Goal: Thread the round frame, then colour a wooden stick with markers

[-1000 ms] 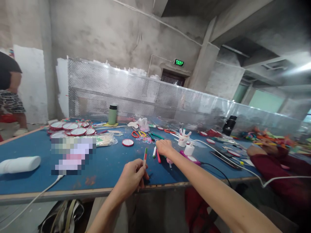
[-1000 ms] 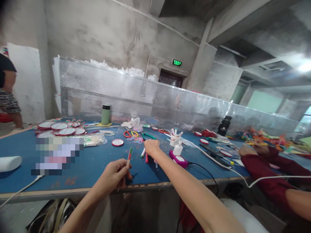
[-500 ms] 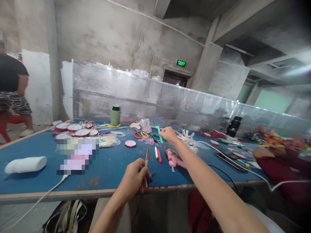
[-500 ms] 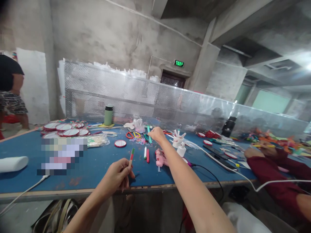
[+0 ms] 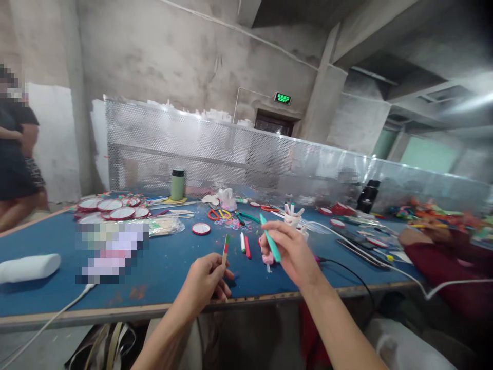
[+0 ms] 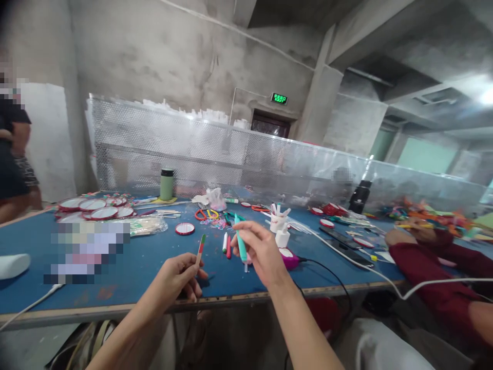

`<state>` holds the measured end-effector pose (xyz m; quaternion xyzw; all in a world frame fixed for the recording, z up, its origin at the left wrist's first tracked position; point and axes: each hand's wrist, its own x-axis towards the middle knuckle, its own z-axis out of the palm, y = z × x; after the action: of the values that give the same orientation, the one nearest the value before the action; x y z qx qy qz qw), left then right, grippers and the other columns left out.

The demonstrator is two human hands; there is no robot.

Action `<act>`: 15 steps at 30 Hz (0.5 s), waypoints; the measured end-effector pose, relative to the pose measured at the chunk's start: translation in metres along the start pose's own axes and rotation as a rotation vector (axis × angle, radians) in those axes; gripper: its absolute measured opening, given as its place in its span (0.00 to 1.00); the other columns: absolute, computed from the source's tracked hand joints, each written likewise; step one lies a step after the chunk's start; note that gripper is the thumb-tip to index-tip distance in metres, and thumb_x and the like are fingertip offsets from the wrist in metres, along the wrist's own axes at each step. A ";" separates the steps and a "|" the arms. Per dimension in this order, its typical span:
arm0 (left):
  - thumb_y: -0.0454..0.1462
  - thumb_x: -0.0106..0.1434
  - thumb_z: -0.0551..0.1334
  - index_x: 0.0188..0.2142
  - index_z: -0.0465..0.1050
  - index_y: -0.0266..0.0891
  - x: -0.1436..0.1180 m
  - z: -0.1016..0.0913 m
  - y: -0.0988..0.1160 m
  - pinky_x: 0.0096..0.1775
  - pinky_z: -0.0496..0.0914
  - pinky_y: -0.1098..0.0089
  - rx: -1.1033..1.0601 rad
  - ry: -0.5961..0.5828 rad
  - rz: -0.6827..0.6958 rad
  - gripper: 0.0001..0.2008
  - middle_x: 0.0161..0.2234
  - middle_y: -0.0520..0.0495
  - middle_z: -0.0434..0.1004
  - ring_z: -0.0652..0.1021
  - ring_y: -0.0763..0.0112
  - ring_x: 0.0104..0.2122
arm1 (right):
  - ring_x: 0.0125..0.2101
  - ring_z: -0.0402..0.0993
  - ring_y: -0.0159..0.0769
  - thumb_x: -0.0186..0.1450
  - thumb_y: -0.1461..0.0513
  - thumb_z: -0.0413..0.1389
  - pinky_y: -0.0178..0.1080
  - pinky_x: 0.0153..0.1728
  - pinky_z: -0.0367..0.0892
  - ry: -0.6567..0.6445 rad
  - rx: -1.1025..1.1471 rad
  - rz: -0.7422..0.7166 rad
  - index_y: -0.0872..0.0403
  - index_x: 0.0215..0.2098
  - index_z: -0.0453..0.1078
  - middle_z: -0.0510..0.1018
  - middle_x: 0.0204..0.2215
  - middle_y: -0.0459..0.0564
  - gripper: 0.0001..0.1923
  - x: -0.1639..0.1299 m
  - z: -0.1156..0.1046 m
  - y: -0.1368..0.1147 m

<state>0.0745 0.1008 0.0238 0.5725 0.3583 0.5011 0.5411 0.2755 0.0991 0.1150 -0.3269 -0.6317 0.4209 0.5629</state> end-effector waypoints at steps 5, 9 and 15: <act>0.50 0.60 0.61 0.34 0.63 0.38 -0.002 -0.001 0.008 0.17 0.70 0.75 -0.076 0.003 -0.009 0.17 0.30 0.46 0.79 0.77 0.72 0.17 | 0.31 0.75 0.40 0.64 0.53 0.59 0.43 0.33 0.71 -0.061 0.211 -0.133 0.50 0.44 0.71 0.79 0.31 0.50 0.13 -0.026 0.023 0.029; 0.50 0.59 0.62 0.35 0.61 0.39 -0.005 0.001 0.014 0.17 0.69 0.75 -0.083 0.032 -0.018 0.18 0.28 0.48 0.78 0.77 0.73 0.17 | 0.26 0.69 0.34 0.64 0.53 0.61 0.37 0.30 0.67 -0.020 0.099 -0.219 0.48 0.46 0.68 0.73 0.26 0.44 0.14 -0.033 0.040 0.048; 0.48 0.58 0.63 0.37 0.65 0.36 -0.002 0.002 0.012 0.20 0.71 0.74 -0.040 0.045 -0.041 0.18 0.28 0.46 0.79 0.78 0.72 0.19 | 0.17 0.56 0.27 0.71 0.55 0.52 0.32 0.18 0.52 0.207 -0.118 -0.292 0.52 0.32 0.69 0.59 0.16 0.38 0.13 -0.028 0.049 0.071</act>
<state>0.0746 0.0965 0.0357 0.5426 0.3719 0.5098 0.5544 0.2271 0.0966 0.0378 -0.3058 -0.6347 0.2613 0.6598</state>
